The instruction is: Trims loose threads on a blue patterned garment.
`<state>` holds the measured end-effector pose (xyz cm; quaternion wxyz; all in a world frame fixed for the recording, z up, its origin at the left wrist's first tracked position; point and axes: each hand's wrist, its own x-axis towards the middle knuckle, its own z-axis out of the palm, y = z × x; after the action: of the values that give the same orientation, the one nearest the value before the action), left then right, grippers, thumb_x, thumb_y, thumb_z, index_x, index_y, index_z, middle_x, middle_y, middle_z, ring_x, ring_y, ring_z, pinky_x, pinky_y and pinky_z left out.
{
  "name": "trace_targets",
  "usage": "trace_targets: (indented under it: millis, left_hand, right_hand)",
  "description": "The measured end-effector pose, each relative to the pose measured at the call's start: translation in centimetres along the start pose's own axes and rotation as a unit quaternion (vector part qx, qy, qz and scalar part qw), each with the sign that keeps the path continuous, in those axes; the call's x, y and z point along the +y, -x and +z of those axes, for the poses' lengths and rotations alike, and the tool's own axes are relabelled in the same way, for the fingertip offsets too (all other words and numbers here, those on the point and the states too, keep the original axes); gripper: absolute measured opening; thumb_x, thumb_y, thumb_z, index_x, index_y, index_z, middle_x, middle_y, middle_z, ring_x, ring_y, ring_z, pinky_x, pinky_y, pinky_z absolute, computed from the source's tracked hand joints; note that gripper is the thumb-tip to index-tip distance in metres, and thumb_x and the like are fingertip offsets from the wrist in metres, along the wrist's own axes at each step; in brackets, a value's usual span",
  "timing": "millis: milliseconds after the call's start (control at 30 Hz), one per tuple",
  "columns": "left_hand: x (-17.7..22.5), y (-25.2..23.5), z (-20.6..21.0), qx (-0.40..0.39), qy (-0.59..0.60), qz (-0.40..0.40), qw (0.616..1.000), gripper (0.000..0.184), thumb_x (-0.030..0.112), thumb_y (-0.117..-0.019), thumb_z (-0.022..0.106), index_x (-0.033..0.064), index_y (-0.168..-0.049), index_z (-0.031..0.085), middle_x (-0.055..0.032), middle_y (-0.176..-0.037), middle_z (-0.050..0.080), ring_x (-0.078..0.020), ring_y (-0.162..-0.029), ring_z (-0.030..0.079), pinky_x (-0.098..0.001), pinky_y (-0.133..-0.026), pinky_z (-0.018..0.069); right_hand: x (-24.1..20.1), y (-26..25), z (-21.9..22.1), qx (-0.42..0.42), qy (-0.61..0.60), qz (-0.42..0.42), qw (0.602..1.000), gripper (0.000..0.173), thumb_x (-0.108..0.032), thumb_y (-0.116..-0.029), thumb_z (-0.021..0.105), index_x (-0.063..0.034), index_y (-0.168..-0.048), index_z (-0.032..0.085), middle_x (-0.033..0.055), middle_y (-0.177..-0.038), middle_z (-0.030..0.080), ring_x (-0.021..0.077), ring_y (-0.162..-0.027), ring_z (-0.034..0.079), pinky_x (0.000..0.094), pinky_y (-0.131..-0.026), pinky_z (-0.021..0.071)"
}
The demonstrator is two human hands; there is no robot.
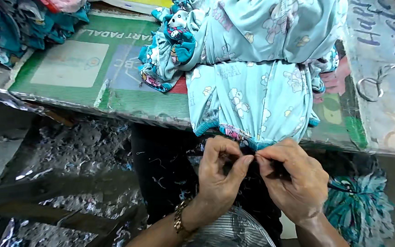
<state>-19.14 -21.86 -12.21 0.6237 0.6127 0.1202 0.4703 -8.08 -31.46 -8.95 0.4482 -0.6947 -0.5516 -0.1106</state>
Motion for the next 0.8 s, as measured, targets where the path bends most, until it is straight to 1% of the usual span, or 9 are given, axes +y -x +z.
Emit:
trace_targets:
  millis: [67, 133, 167, 233, 300, 400, 533, 700, 800]
  left_hand:
    - [-0.4, -0.4, -1.3, -0.032, -0.126, 0.097, 0.987, 0.009, 0.012, -0.1008, 0.064, 0.0107, -0.108, 0.059, 0.0012, -0.098, 0.062, -0.0010, -0.088, 0.063, -0.0148, -0.077, 0.0554]
    - [-0.2, -1.2, -2.2, -0.085, -0.194, 0.133, 0.968, 0.008, 0.012, -0.1028, 0.061, 0.0047, -0.105, 0.064, -0.0035, -0.098, 0.064, -0.0032, -0.091, 0.064, -0.0160, -0.081, 0.0551]
    - [0.0, -1.4, -2.4, -0.105, -0.198, 0.114, 0.968, 0.015, 0.015, -0.1046, 0.058, 0.0027, -0.102, 0.066, -0.0039, -0.094, 0.067, -0.0020, -0.088, 0.064, -0.0155, -0.078, 0.0548]
    - [0.5, -1.5, -2.4, -0.127, -0.142, 0.025, 0.981, 0.026, 0.021, -0.1069, 0.054, 0.0006, -0.097, 0.067, -0.0018, -0.085, 0.067, 0.0014, -0.077, 0.063, -0.0133, -0.068, 0.0534]
    - [1.1, -1.7, -2.3, -0.133, -0.052, -0.072, 0.987, 0.021, 0.021, -0.1049, 0.058, 0.0021, -0.099, 0.067, 0.0021, -0.086, 0.068, 0.0025, -0.074, 0.061, -0.0132, -0.064, 0.0518]
    - [1.8, -2.2, -2.2, -0.125, 0.046, -0.190, 0.973, 0.007, 0.013, -0.0996, 0.064, 0.0072, -0.099, 0.068, 0.0065, -0.084, 0.067, 0.0023, -0.069, 0.060, -0.0138, -0.062, 0.0513]
    - [2.0, -2.7, -1.9, -0.098, 0.105, -0.277, 0.950, 0.008, 0.009, -0.0979, 0.064, 0.0077, -0.093, 0.070, 0.0029, -0.078, 0.067, 0.0013, -0.063, 0.057, -0.0131, -0.057, 0.0476]
    - [1.5, -2.6, -1.4, -0.062, 0.089, -0.269, 0.957, 0.010, 0.005, -0.0948, 0.065, 0.0073, -0.086, 0.069, 0.0019, -0.073, 0.065, -0.0009, -0.062, 0.059, -0.0153, -0.059, 0.0503]
    - [1.2, -2.5, -1.6, -0.076, 0.039, -0.231, 0.969, 0.009, 0.004, -0.0957, 0.064, 0.0071, -0.088, 0.067, 0.0043, -0.072, 0.063, 0.0014, -0.060, 0.055, -0.0130, -0.055, 0.0462]
  right_hand:
    - [0.2, 0.4, 0.2, -0.001, 0.005, -0.002, 1.000, 0.010, -0.015, -0.0970, 0.067, -0.0056, -0.094, 0.068, 0.0047, -0.079, 0.067, 0.0040, -0.073, 0.061, 0.0136, -0.065, 0.0461]
    - [0.2, 0.5, 0.3, -0.004, 0.006, -0.001, 1.000, 0.010, -0.016, -0.0972, 0.067, -0.0063, -0.094, 0.067, 0.0045, -0.080, 0.067, 0.0041, -0.073, 0.061, 0.0135, -0.065, 0.0463]
    - [0.1, 0.6, 0.4, -0.005, 0.012, -0.004, 1.000, 0.010, -0.016, -0.0973, 0.067, -0.0065, -0.095, 0.067, 0.0046, -0.080, 0.067, 0.0049, -0.073, 0.061, 0.0144, -0.064, 0.0461]
    - [0.1, 0.7, 0.6, -0.009, 0.036, -0.023, 0.999, 0.009, -0.016, -0.0975, 0.066, -0.0071, -0.096, 0.066, 0.0060, -0.080, 0.067, 0.0091, -0.070, 0.061, 0.0191, -0.061, 0.0460]
    - [0.1, 0.7, 0.7, -0.009, 0.067, -0.051, 0.996, 0.009, -0.015, -0.0981, 0.063, -0.0065, -0.099, 0.065, 0.0075, -0.080, 0.066, 0.0131, -0.069, 0.061, 0.0229, -0.060, 0.0455]
    - [0.3, 0.8, 0.8, -0.009, 0.104, -0.082, 0.991, 0.008, -0.013, -0.0988, 0.060, -0.0057, -0.101, 0.062, 0.0090, -0.080, 0.065, 0.0157, -0.069, 0.061, 0.0253, -0.061, 0.0455]
    - [0.4, 0.6, 0.7, -0.015, 0.143, -0.118, 0.983, 0.009, -0.013, -0.0989, 0.059, -0.0051, -0.099, 0.063, 0.0095, -0.078, 0.065, 0.0187, -0.066, 0.059, 0.0289, -0.060, 0.0442]
    - [0.3, 0.5, 0.6, -0.031, 0.177, -0.147, 0.973, 0.013, -0.014, -0.0988, 0.058, -0.0045, -0.096, 0.067, 0.0090, -0.075, 0.064, 0.0205, -0.063, 0.056, 0.0318, -0.059, 0.0413]
    - [0.3, 0.6, 0.2, -0.065, 0.157, -0.116, 0.979, 0.014, -0.019, -0.0983, 0.061, -0.0069, -0.102, 0.066, 0.0084, -0.076, 0.066, 0.0205, -0.063, 0.059, 0.0319, -0.057, 0.0424]
